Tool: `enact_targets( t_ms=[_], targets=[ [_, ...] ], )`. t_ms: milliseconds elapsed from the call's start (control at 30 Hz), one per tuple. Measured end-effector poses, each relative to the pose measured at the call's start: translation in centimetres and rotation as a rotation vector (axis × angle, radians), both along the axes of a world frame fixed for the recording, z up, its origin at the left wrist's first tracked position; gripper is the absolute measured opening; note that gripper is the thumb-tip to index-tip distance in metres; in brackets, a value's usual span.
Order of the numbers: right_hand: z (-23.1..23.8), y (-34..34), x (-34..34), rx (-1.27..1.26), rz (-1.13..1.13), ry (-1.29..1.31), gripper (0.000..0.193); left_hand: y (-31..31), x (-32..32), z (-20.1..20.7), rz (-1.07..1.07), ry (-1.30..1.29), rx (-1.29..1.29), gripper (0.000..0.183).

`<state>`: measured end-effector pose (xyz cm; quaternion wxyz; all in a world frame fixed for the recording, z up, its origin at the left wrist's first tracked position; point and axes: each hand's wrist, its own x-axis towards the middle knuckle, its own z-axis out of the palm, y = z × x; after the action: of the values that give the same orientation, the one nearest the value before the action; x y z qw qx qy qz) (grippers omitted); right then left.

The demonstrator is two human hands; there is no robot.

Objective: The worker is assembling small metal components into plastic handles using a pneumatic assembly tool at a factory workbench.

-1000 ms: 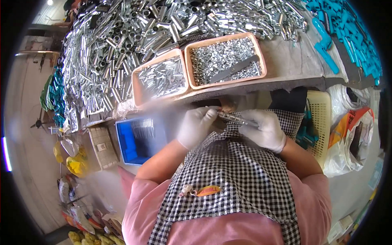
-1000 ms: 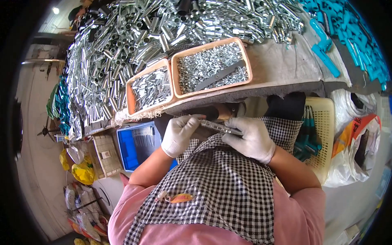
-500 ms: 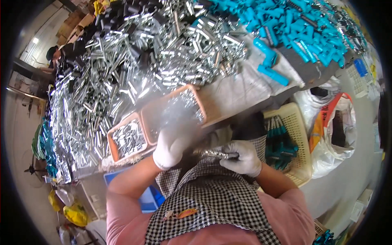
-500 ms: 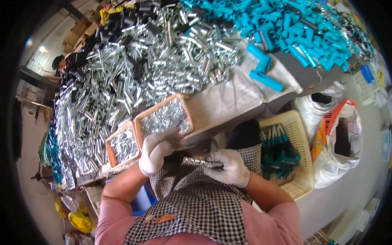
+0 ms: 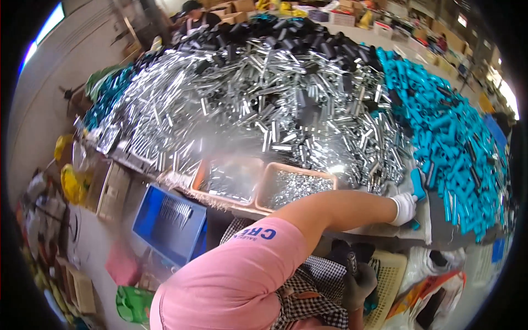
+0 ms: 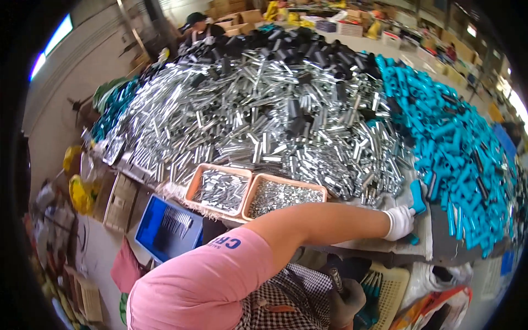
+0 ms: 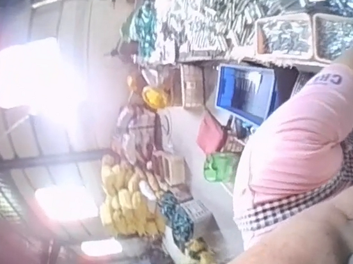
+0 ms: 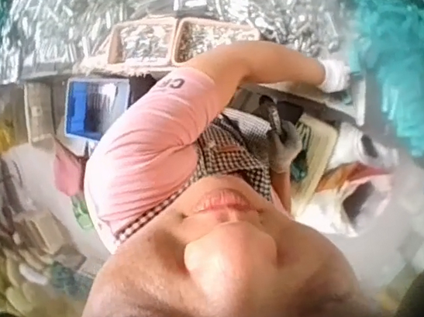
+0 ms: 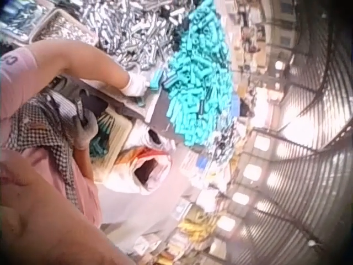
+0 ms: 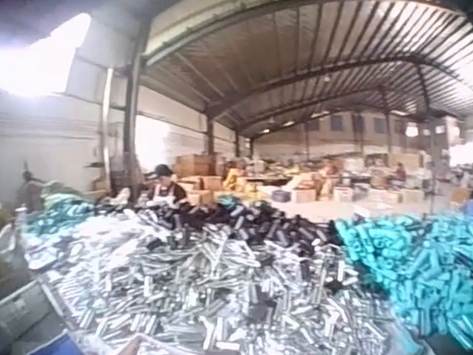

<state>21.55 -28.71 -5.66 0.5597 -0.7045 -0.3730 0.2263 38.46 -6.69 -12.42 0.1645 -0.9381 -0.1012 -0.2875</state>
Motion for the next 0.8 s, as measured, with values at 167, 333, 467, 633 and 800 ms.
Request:
enact_targets(
  t_ms=[167,333,467,633,800],
  targets=[
    [-1.1,0.1,1.2,-0.052,-0.014,-0.218,0.013,5.0,-7.1,4.7,-0.311,0.372,-0.287,0.023],
    [-0.8,0.8,-0.2,-0.036,0.122,-0.261,0.014,5.8,-14.1,8.2,-0.385,0.342,-0.466,0.029],
    [-1.0,1.3,-1.9,0.058,0.072,-0.112,0.015,7.3,-14.8,6.1,-0.355,0.293,-0.443,0.020],
    [-1.2,1.5,-2.2,0.024,0.161,-0.180,0.026,6.4,-16.3,6.5,-0.221,0.157,-0.484,0.020],
    [0.1,0.5,-2.1,0.007,0.122,-0.043,0.033,2.6,-15.8,10.9,-0.075,0.349,-0.733,0.063]
  ],
)
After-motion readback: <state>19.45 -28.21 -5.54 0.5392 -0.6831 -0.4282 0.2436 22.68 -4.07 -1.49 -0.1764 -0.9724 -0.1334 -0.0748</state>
